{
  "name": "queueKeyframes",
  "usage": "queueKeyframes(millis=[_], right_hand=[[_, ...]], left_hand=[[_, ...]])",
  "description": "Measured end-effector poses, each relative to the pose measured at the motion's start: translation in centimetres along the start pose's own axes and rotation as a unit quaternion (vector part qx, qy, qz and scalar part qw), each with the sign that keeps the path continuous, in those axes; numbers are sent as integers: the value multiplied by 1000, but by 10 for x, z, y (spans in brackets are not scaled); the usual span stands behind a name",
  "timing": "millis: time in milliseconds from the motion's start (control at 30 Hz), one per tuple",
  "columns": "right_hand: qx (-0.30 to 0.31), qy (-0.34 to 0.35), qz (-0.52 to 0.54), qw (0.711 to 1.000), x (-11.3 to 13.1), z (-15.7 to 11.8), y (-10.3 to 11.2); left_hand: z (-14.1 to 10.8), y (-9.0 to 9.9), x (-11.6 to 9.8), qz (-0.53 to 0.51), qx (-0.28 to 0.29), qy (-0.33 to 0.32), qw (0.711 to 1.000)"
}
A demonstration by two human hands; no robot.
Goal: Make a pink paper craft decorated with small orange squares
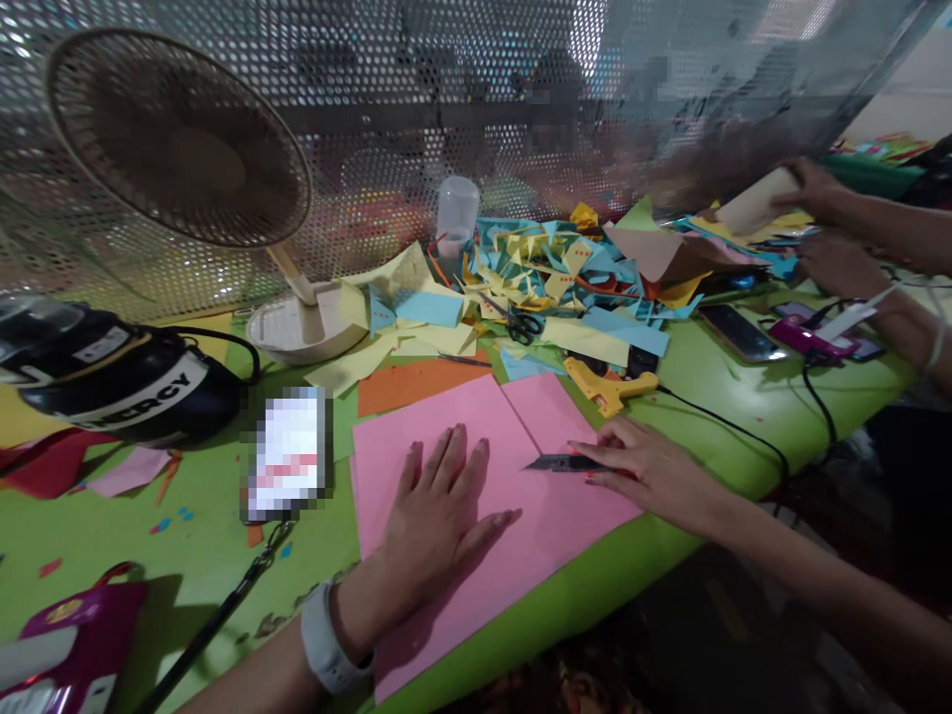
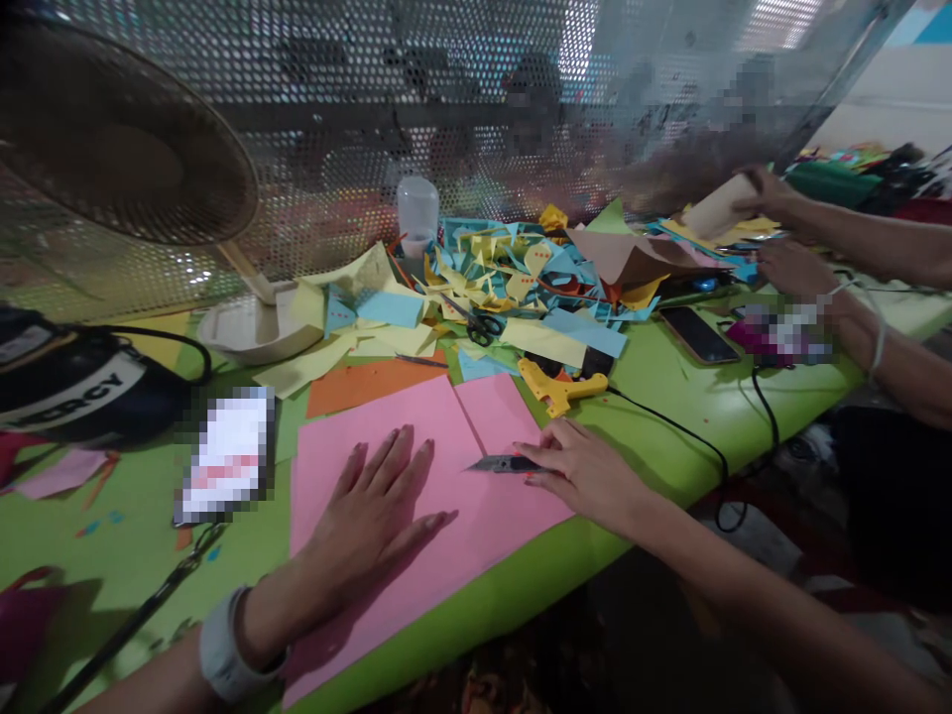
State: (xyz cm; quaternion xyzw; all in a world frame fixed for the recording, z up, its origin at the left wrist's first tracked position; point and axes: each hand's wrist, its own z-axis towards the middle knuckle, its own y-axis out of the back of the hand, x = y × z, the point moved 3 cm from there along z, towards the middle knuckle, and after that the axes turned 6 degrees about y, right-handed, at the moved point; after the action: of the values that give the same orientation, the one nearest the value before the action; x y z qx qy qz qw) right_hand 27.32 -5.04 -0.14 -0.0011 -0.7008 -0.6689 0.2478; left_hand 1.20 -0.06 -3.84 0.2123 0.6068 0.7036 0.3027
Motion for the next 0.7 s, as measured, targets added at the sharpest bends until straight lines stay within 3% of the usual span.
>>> queueKeyframes(millis=[267, 400, 700], right_hand=[[7, 25, -14, 1000, 12, 16, -5], [14, 33, 7, 999, 10, 12, -3], [21, 10, -8, 1000, 26, 23, -4]], left_hand=[[1, 3, 0, -9, 10, 6, 1000], [2, 4, -1, -7, 15, 8, 1000], [2, 4, -1, -20, 26, 17, 999]])
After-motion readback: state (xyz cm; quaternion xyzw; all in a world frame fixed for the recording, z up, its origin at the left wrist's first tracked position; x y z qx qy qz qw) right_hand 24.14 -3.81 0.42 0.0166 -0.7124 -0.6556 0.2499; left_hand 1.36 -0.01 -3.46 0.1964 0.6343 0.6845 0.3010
